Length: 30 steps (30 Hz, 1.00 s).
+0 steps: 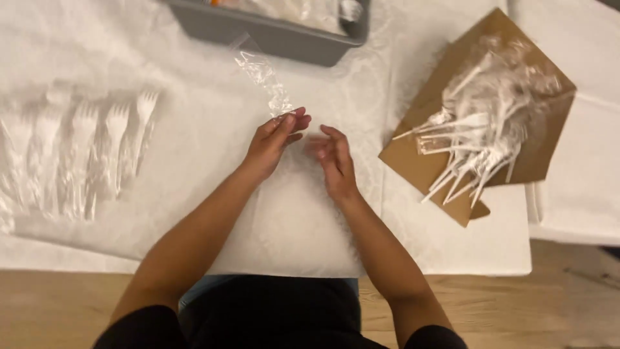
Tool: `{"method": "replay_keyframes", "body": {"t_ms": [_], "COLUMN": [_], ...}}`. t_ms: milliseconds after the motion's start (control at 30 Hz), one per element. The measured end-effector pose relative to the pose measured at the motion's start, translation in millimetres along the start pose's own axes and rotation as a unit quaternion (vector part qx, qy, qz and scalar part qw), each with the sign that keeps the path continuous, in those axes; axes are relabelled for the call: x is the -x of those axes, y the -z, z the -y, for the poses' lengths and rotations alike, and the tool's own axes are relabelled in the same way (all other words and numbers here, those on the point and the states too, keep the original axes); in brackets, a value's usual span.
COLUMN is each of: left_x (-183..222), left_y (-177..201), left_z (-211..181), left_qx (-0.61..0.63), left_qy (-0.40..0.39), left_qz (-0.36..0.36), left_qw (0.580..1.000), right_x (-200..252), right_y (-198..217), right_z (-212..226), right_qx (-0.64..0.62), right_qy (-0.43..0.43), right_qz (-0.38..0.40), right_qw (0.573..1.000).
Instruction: Individually wrapping plastic forks into plastic sleeves and stacking them.
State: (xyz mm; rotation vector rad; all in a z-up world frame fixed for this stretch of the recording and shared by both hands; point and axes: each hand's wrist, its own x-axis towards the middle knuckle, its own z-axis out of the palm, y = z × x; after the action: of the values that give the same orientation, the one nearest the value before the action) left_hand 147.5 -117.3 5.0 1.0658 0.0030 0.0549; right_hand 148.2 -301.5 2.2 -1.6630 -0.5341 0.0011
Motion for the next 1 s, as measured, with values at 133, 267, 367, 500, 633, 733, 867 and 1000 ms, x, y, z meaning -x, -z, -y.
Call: {"method": "replay_keyframes", "body": {"t_ms": [133, 267, 367, 500, 633, 733, 867, 1000], "left_x": [8, 19, 2, -5, -12, -11, -21, -25], "left_y": [-12, -17, 4, 20, 34, 33, 38, 36], "left_z": [-10, -36, -26, -64, -85, -94, -82, -54], "left_qx": [0.017, -0.005, 0.068, -0.076, -0.030, -0.102, -0.036, 0.223], "left_qy": [0.030, 0.090, 0.124, 0.069, 0.084, 0.088, 0.108, 0.139], "left_qz": [-0.041, 0.028, -0.011, -0.044, -0.123, -0.108, -0.177, -0.166], "left_qw": [0.999, 0.996, 0.990, 0.994, 0.988, 0.985, 0.978, 0.950], "right_x": [1, 1, 1, -12, -19, -21, -21, -11], "right_y": [-14, -8, 10, 28, 40, 41, 38, 35], "right_z": [8, -4, -10, 12, 25, 31, 37, 16], "right_qx": [0.091, 0.067, 0.125, 0.151, 0.160, 0.126, 0.137, 0.146], "right_qy": [-0.203, -0.227, -0.197, -0.263, -0.322, -0.324, -0.359, -0.307], "right_qz": [0.128, 0.116, 0.201, 0.237, 0.282, 0.293, 0.289, 0.213], "right_qw": [0.966, 0.965, 0.952, 0.923, 0.890, 0.891, 0.877, 0.916]}}
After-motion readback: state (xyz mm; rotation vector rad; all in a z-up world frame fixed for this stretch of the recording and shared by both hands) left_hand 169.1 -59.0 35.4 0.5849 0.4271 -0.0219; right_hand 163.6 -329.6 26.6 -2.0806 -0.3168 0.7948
